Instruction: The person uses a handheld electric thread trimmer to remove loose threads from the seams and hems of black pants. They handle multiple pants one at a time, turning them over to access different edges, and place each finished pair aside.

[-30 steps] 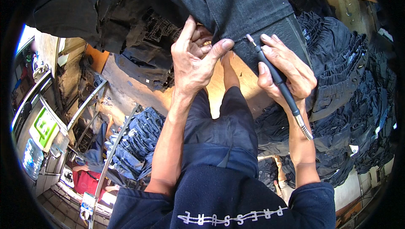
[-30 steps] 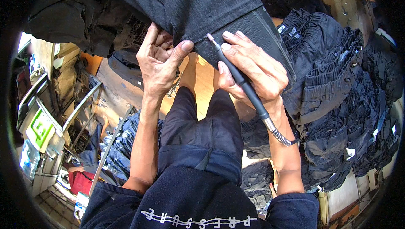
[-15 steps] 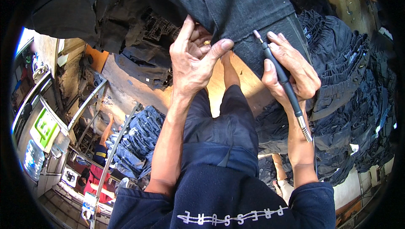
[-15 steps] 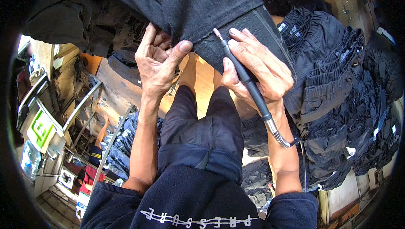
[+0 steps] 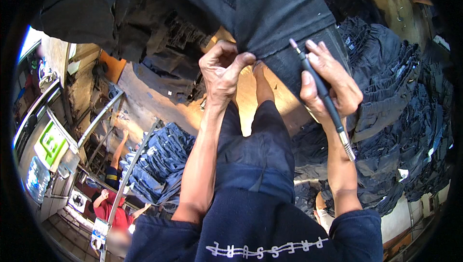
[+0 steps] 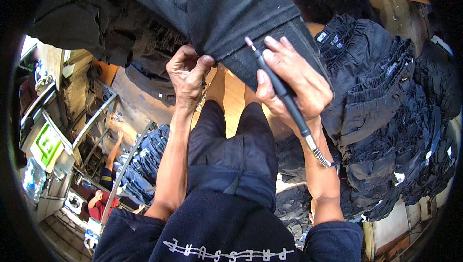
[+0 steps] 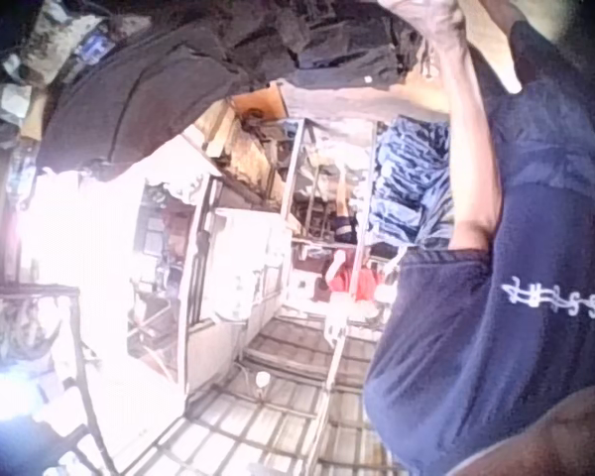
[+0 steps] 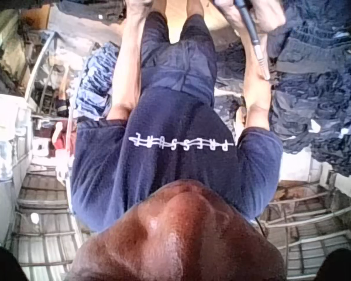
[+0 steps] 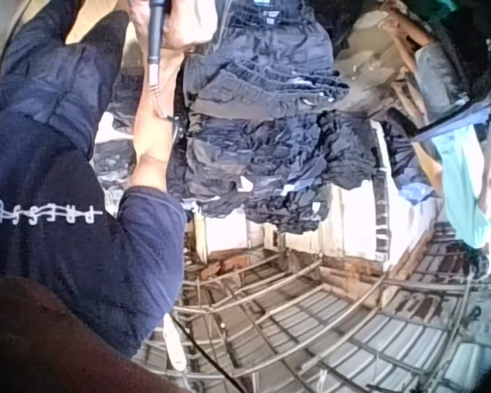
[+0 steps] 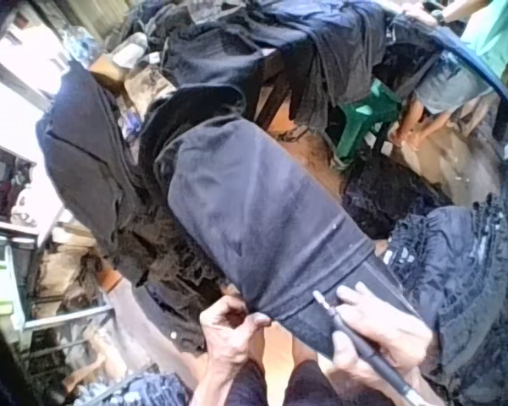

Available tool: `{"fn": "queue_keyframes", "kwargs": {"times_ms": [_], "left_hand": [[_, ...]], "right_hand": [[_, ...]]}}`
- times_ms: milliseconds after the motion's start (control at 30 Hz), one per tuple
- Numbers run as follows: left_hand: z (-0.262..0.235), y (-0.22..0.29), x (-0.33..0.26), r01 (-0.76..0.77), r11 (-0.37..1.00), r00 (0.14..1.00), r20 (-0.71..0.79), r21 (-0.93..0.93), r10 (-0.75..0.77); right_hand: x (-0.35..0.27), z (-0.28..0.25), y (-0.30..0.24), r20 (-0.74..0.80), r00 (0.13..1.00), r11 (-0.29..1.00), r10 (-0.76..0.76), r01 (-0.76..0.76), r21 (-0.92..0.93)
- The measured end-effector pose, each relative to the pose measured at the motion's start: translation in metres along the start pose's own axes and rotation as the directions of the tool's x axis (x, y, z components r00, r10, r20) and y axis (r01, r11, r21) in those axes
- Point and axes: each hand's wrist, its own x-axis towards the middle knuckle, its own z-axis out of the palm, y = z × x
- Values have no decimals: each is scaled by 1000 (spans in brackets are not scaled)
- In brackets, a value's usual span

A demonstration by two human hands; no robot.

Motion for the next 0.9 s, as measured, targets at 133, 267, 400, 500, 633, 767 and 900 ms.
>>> {"fn": "queue_keyframes", "kwargs": {"times_ms": [133,267,400,500,633,767,900], "left_hand": [[-2,-37,10,5,984,1000,-16,-178,-8],[5,-47,8,-23,981,998,-54,-194,13],[7,-46,4,-5,974,999,-41,-225,-4],[6,-44,4,3,974,1000,-20,-227,-8],[5,-42,4,-3,973,1000,-11,-229,1],[6,-39,5,13,976,1000,-14,-218,-17],[6,-41,6,-6,965,1000,0,-260,6]], "right_hand": [[0,-2,0,20,1000,999,-23,23,-36],[1,0,-2,65,996,998,-60,61,-5],[0,2,-4,125,990,998,-65,65,3],[1,2,-3,164,981,995,-100,99,17],[2,3,-4,171,978,993,-117,114,24],[1,2,-7,136,990,999,-47,50,-14],[0,3,-7,106,993,999,-44,46,-20]]}}
